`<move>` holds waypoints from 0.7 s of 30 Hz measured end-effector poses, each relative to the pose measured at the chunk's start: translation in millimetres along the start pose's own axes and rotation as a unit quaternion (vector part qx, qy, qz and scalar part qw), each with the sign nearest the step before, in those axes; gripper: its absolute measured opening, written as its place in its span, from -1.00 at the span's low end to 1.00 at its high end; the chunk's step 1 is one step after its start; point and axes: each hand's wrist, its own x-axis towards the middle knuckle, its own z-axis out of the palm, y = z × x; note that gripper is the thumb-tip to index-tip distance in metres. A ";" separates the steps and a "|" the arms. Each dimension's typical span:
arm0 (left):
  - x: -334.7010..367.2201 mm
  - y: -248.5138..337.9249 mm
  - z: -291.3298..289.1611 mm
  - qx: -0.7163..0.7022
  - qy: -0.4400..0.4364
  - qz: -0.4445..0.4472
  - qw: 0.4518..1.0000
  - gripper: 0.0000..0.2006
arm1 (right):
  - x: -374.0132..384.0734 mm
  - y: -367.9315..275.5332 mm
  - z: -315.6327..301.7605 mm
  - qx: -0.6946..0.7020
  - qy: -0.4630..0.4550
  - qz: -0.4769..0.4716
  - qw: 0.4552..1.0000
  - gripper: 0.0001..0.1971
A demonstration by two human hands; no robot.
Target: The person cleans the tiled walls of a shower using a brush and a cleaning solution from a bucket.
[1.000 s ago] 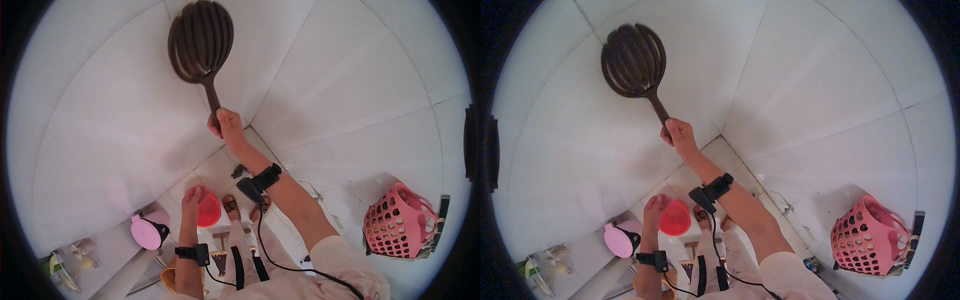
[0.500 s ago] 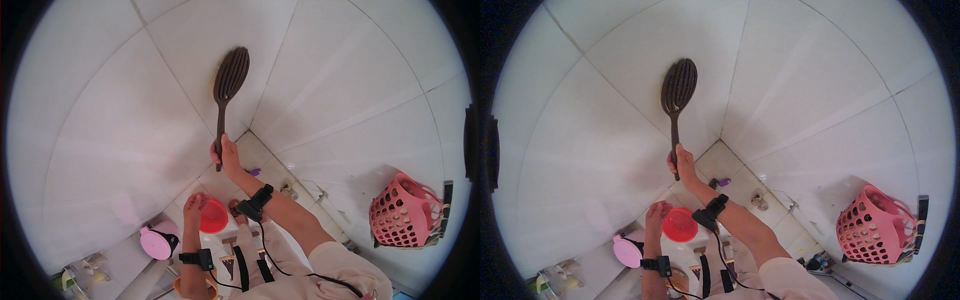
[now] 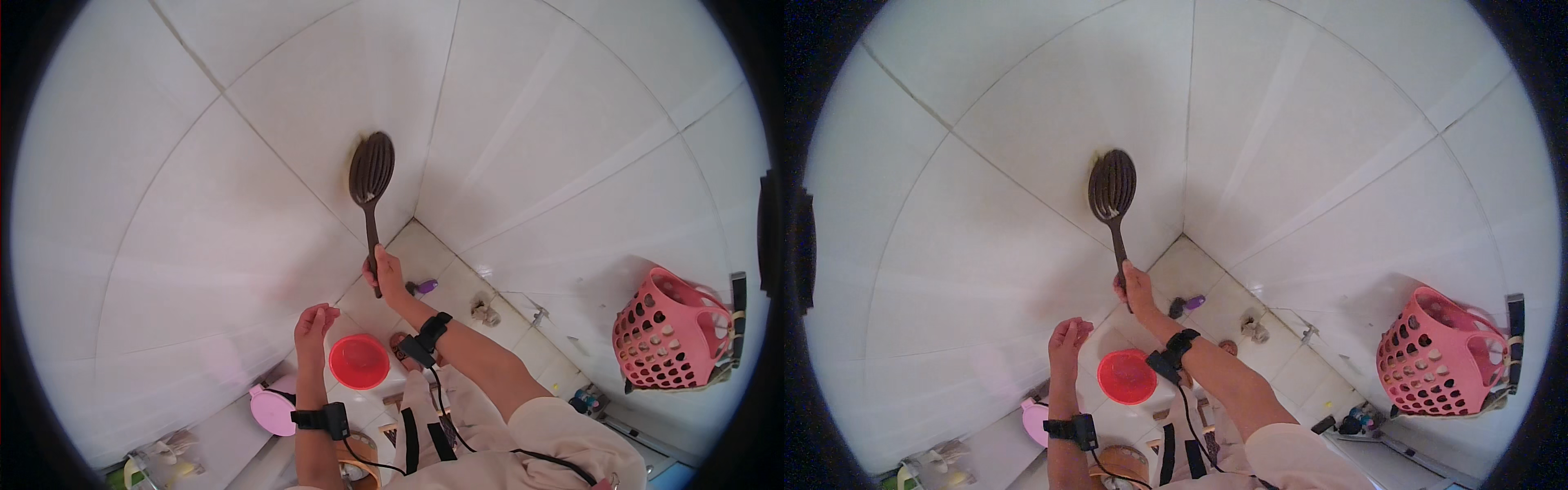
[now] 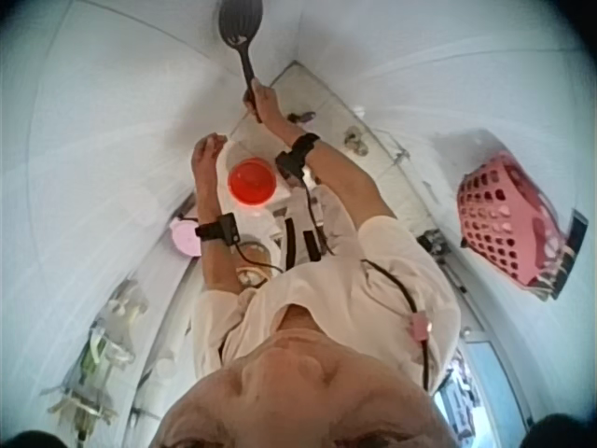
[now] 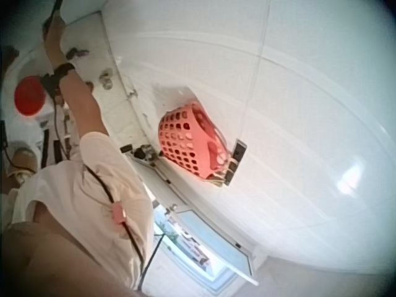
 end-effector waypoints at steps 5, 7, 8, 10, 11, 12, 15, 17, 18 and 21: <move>-26.4 76.6 13.7 0.252 0.065 0.310 0.915 -0.88 | 2.5 -66.2 74.7 0.012 -0.090 -0.092 0.992 -0.41; -43.4 122.1 25.8 0.327 0.094 0.393 0.854 -0.88 | 8.0 -78.5 80.0 -0.001 -0.110 -0.144 0.984 -0.41; -51.1 138.3 30.5 0.329 0.092 0.395 0.853 -0.88 | 12.0 -75.1 74.9 0.003 -0.078 -0.129 0.989 -0.43; -63.6 163.6 37.7 0.352 0.098 0.429 0.826 -0.87 | 18.1 -58.9 59.4 0.013 -0.052 -0.117 0.992 -0.46; -64.8 167.8 39.6 0.354 0.099 0.435 0.822 -0.87 | 18.2 -41.6 43.2 0.059 -0.023 -0.060 0.996 -0.43; -63.9 166.9 38.8 0.364 0.085 0.437 0.818 -0.88 | 11.5 -35.3 39.4 0.103 0.007 -0.001 0.995 -0.39; -64.9 155.9 35.0 0.386 0.065 0.443 0.807 -0.88 | -10.6 -32.3 53.6 0.171 0.033 0.088 0.981 -0.39; -72.5 148.0 30.8 0.392 0.058 0.428 0.813 -0.89 | -23.3 -40.2 85.3 0.181 -0.044 0.073 0.980 -0.38; -72.9 140.9 24.6 0.406 0.049 0.410 0.815 -0.86 | -32.5 -52.9 100.9 0.153 -0.074 0.039 0.985 -0.40; -71.9 131.0 22.0 0.380 0.048 0.369 0.846 -0.78 | -45.2 -98.2 129.4 0.149 -0.139 -0.003 0.979 -0.41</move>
